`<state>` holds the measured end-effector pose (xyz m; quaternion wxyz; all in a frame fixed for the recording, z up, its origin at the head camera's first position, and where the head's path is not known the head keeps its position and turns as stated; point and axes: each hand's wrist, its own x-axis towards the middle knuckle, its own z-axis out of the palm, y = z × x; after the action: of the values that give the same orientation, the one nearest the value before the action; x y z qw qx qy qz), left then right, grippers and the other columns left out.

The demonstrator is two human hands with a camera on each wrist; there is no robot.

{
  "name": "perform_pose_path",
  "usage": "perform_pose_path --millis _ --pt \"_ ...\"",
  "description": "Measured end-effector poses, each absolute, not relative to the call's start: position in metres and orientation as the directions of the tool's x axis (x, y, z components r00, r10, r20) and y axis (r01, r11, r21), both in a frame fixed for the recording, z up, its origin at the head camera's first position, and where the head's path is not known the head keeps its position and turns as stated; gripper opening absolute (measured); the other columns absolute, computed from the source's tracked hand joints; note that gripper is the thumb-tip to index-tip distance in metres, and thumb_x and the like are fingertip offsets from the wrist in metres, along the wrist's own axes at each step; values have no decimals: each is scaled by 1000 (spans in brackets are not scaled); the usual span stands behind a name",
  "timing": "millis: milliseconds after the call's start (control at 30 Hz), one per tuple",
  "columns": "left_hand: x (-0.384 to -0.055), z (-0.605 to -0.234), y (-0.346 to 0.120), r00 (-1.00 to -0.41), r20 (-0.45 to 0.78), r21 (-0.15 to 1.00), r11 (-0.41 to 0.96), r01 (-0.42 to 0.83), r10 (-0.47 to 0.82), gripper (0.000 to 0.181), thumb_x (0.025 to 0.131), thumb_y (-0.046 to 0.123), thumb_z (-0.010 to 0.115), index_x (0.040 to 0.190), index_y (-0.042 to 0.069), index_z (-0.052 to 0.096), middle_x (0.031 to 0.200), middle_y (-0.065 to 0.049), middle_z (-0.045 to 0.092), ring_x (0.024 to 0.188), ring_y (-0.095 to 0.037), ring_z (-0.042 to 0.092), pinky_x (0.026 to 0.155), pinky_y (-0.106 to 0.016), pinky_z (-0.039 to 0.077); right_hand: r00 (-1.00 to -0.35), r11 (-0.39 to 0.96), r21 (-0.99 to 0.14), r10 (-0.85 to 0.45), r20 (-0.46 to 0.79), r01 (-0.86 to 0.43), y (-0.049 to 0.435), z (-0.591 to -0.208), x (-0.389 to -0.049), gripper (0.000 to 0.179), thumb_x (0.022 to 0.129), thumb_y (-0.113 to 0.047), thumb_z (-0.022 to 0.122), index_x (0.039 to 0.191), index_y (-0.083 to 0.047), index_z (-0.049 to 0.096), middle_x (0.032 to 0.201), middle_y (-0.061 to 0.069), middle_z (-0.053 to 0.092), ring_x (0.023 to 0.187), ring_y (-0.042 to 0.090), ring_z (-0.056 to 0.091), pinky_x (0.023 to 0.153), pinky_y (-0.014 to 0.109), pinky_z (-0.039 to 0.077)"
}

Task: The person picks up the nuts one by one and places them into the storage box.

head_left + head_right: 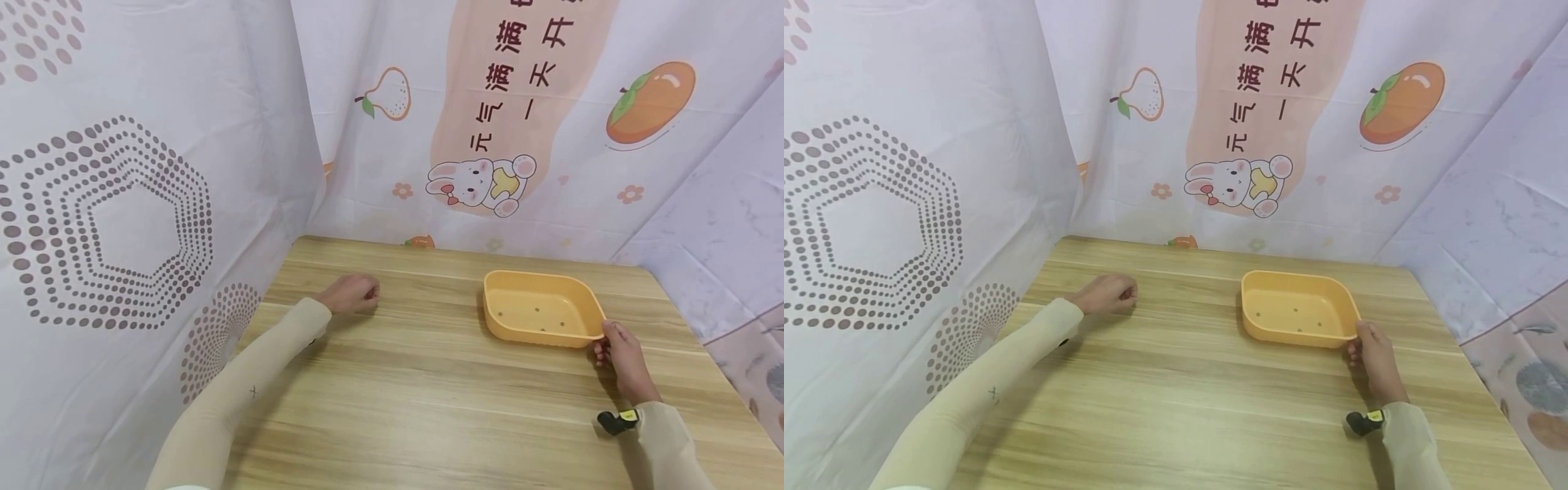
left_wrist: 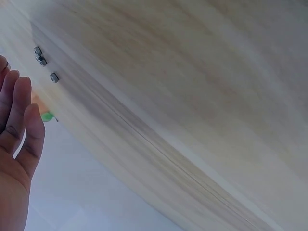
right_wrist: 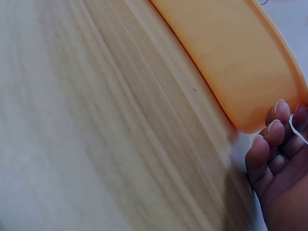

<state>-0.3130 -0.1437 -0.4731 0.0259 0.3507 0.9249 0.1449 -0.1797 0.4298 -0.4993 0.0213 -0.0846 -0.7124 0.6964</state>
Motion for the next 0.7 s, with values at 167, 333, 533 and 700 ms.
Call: perform_pose_path --millis 167,333,533,700 --pt "-312 -472 -140 -746 65 293 702 649 662 8 98 15 69 90 16 67 88 7 65 78 -7 59 72 -25 52 -984 8 -995 154 -93 96 432 -503 -182 37 112 -32 43 85 -8 55 68 0 55 59 10 52 53 25 49" --pt "-314 -471 -135 -737 69 287 694 660 672 6 98 17 69 93 16 68 89 7 66 78 -6 60 73 -24 53 -984 12 -995 155 -93 96 434 -505 -183 37 112 -33 43 85 -11 55 69 -1 55 59 10 52 53 24 49" --pt "-316 -468 -127 -732 57 279 693 665 679 8 99 18 67 90 18 65 85 8 63 75 -7 57 68 -23 50 -983 15 -995 153 -98 102 437 -510 -185 37 111 -35 44 86 -11 55 69 -2 55 59 10 52 54 25 50" --pt "-315 -463 -120 -720 43 297 679 671 693 8 99 17 66 91 17 65 87 7 63 76 -8 57 70 -24 51 -984 15 -995 149 -97 100 439 -512 -185 37 111 -36 44 87 -10 55 69 -2 56 59 10 52 54 25 50"
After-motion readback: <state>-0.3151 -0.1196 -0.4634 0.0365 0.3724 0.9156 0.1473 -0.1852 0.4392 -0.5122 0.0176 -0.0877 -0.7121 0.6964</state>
